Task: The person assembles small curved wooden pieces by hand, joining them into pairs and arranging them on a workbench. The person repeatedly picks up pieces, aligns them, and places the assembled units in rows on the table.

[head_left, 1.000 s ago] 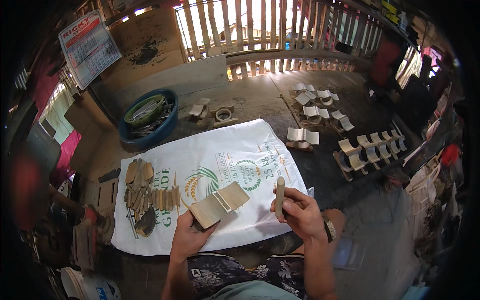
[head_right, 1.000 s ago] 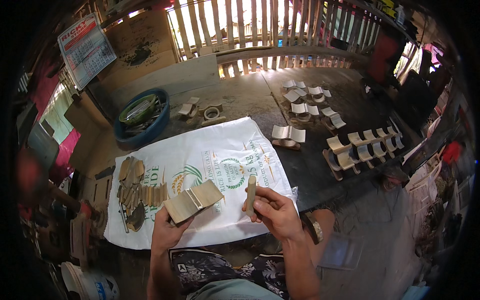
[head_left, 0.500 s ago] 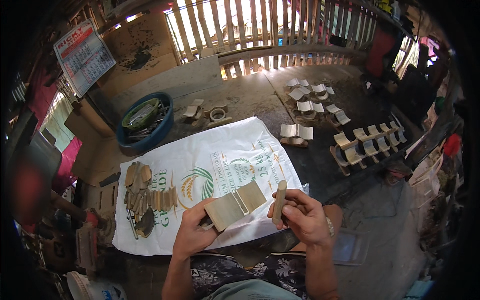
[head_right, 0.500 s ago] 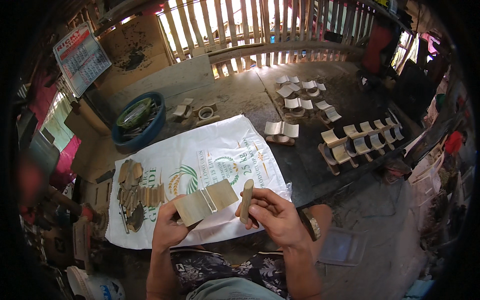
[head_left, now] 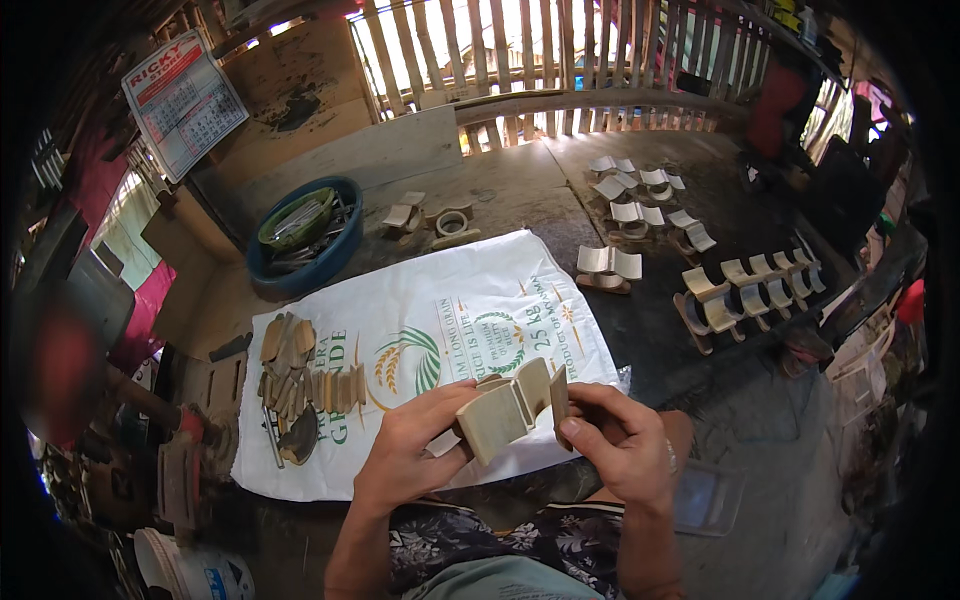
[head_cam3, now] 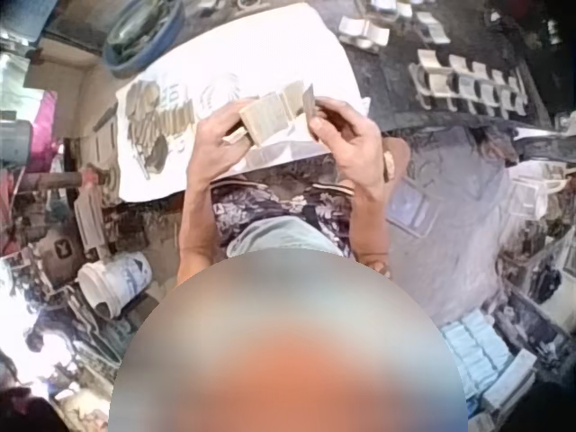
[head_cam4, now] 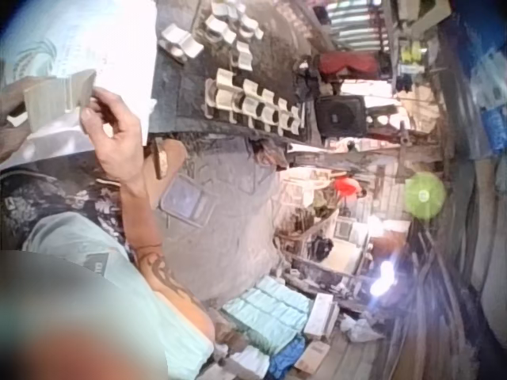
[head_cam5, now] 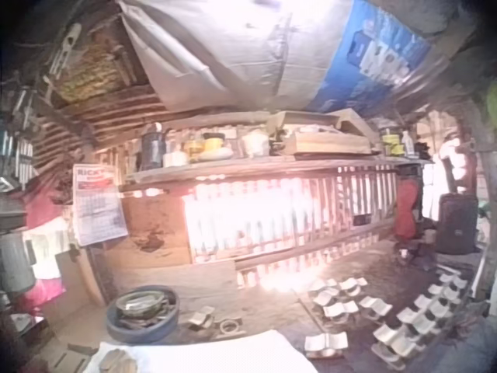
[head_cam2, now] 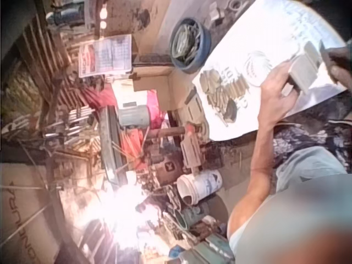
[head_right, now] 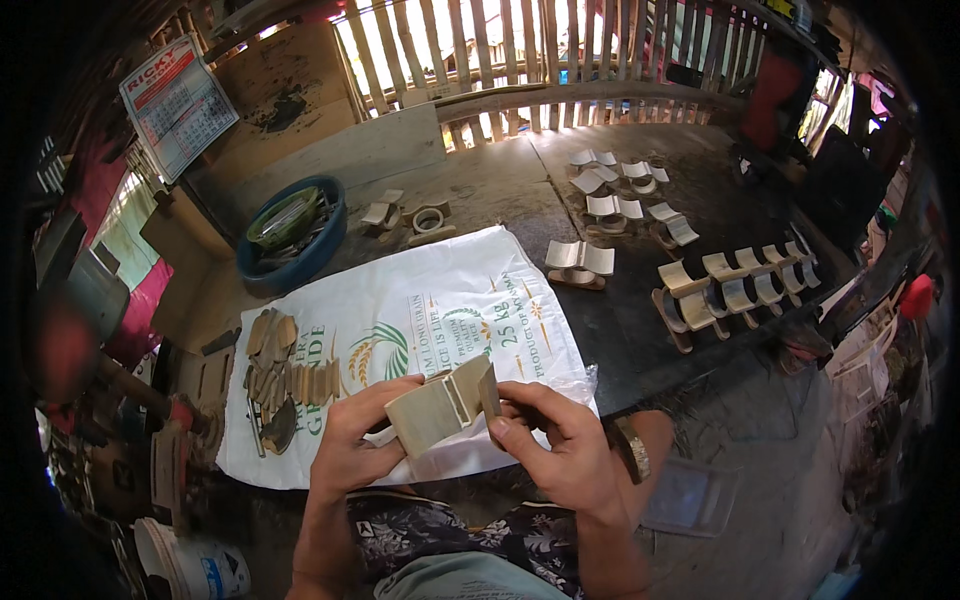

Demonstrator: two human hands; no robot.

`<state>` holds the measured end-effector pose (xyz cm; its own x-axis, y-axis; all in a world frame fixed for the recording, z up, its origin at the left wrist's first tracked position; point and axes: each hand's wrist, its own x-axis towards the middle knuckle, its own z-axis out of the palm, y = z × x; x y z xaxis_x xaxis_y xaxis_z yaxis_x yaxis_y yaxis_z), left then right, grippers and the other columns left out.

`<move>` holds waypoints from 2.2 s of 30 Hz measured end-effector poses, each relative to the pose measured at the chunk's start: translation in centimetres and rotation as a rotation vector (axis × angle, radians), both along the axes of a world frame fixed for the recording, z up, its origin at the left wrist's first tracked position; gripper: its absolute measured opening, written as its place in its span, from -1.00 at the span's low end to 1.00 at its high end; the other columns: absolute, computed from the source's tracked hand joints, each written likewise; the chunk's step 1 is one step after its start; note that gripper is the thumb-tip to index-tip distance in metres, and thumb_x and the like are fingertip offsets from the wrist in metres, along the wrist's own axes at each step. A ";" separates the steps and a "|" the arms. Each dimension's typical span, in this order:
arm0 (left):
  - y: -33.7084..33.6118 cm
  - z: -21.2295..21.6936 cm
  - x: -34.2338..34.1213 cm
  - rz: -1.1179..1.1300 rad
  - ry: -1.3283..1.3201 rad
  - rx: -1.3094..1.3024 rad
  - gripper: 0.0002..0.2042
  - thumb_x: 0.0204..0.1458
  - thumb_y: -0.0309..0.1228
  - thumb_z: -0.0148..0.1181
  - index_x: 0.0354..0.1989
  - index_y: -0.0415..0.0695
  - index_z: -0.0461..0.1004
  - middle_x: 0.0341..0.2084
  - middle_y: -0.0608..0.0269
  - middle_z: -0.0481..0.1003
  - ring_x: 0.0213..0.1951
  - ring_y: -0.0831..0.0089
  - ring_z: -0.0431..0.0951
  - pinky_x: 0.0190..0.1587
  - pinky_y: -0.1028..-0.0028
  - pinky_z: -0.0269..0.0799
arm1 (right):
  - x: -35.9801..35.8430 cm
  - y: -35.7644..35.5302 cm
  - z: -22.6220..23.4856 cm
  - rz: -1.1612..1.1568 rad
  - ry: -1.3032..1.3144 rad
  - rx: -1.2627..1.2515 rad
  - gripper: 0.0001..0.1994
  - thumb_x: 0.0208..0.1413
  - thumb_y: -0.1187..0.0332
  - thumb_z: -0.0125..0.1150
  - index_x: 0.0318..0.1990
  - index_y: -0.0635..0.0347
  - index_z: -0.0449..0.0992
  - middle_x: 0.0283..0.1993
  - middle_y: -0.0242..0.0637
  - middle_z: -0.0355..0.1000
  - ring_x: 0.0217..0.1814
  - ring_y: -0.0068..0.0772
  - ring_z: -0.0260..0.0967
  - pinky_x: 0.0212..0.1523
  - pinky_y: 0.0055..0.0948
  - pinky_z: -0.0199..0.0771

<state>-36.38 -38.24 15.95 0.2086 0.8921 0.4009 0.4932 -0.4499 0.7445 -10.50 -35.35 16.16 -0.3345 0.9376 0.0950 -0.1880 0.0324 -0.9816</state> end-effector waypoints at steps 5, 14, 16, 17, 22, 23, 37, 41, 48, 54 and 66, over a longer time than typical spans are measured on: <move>-0.1 0.8 0.4 0.009 0.078 0.041 -0.46 -0.15 -0.65 0.40 0.13 -0.19 0.61 0.05 0.00 0.63 0.16 0.02 0.64 0.14 0.22 0.61 | -0.2 0.5 0.6 0.045 -0.201 0.183 -0.66 0.24 0.63 0.31 0.15 0.57 0.54 -0.03 -0.12 0.53 -0.12 -0.47 0.53 -0.06 -0.47 0.54; -0.1 1.7 0.2 -0.016 0.152 0.044 -0.45 -0.12 -0.64 0.38 0.18 -0.17 0.57 0.01 0.00 0.64 0.12 0.01 0.65 0.10 0.21 0.63 | -1.5 0.5 0.3 -0.032 -0.256 0.279 -0.67 0.18 0.57 0.38 0.10 0.48 0.60 -0.12 -0.12 0.60 -0.28 -0.52 0.51 -0.31 -0.51 0.47; -0.2 1.7 0.1 -0.014 0.153 0.034 -0.46 -0.11 -0.63 0.38 0.17 -0.17 0.58 0.00 0.00 0.64 0.11 0.01 0.65 0.09 0.21 0.63 | -1.6 0.5 0.2 -0.033 -0.260 0.280 -0.66 0.17 0.57 0.39 0.10 0.47 0.60 -0.11 -0.11 0.60 -0.28 -0.51 0.51 -0.31 -0.50 0.47; -0.2 1.7 0.1 -0.014 0.154 0.029 -0.46 -0.10 -0.63 0.38 0.17 -0.17 0.58 -0.01 0.00 0.64 0.11 0.02 0.65 0.08 0.21 0.63 | -1.6 0.5 0.2 -0.033 -0.255 0.272 -0.66 0.16 0.57 0.39 0.09 0.46 0.60 -0.11 -0.11 0.60 -0.28 -0.51 0.51 -0.31 -0.50 0.47; -0.3 1.7 -0.1 -0.010 0.153 0.044 -0.47 -0.09 -0.62 0.39 0.16 -0.17 0.58 -0.02 0.01 0.65 0.09 0.02 0.66 0.08 0.21 0.64 | -1.9 0.5 0.1 -0.036 -0.266 0.283 -0.67 0.16 0.57 0.39 0.09 0.45 0.61 -0.11 -0.12 0.60 -0.29 -0.51 0.51 -0.31 -0.50 0.47; -0.3 1.7 -0.1 -0.010 0.153 0.049 -0.47 -0.09 -0.62 0.39 0.16 -0.17 0.58 -0.02 0.01 0.65 0.09 0.02 0.66 0.08 0.21 0.64 | -1.9 0.5 0.1 -0.036 -0.259 0.276 -0.67 0.16 0.57 0.39 0.09 0.45 0.61 -0.11 -0.12 0.60 -0.29 -0.51 0.51 -0.31 -0.50 0.47; -0.2 1.7 -0.2 -0.007 0.140 0.031 -0.48 -0.08 -0.62 0.39 0.16 -0.17 0.58 -0.02 0.01 0.64 0.07 0.05 0.67 0.04 0.25 0.66 | -2.3 0.6 0.0 -0.038 -0.270 0.291 -0.67 0.16 0.59 0.38 0.09 0.43 0.61 -0.11 -0.12 0.59 -0.28 -0.50 0.51 -0.30 -0.50 0.47; -0.1 1.7 -0.2 -0.005 0.152 0.030 -0.47 -0.08 -0.62 0.38 0.17 -0.17 0.58 -0.01 0.02 0.64 0.07 0.06 0.67 0.04 0.26 0.66 | -2.3 0.7 -0.1 -0.035 -0.275 0.296 -0.67 0.17 0.59 0.38 0.09 0.43 0.60 -0.08 -0.11 0.59 -0.27 -0.49 0.52 -0.30 -0.50 0.48; -0.1 1.9 -0.1 0.011 0.159 0.033 -0.45 -0.09 -0.60 0.39 0.20 -0.17 0.57 0.04 0.00 0.63 0.09 0.06 0.67 0.07 0.24 0.65 | -2.6 0.7 -0.2 -0.048 -0.250 0.273 -0.67 0.17 0.57 0.39 0.09 0.44 0.60 -0.04 -0.10 0.58 -0.23 -0.48 0.53 -0.27 -0.51 0.49; -0.5 1.0 0.0 0.049 0.075 -0.032 -0.47 -0.06 -0.58 0.41 0.19 -0.21 0.57 0.01 -0.01 0.64 0.06 0.10 0.68 0.08 0.28 0.62 | -1.6 1.1 -0.5 -0.079 -0.265 0.256 -0.63 0.21 0.53 0.39 0.16 0.42 0.56 -0.05 -0.19 0.55 -0.19 -0.55 0.49 -0.18 -0.51 0.49; 3.3 -3.1 1.9 -0.028 -1.090 -0.580 -0.59 0.43 -0.28 0.14 0.28 -0.35 0.40 0.04 -0.06 0.63 0.09 0.32 0.63 0.17 0.35 0.54 | -3.5 1.9 -8.0 0.111 0.419 -0.120 -0.33 0.41 -0.07 0.17 0.30 0.49 0.40 0.17 -0.05 0.52 0.10 -0.33 0.47 0.06 -0.28 0.42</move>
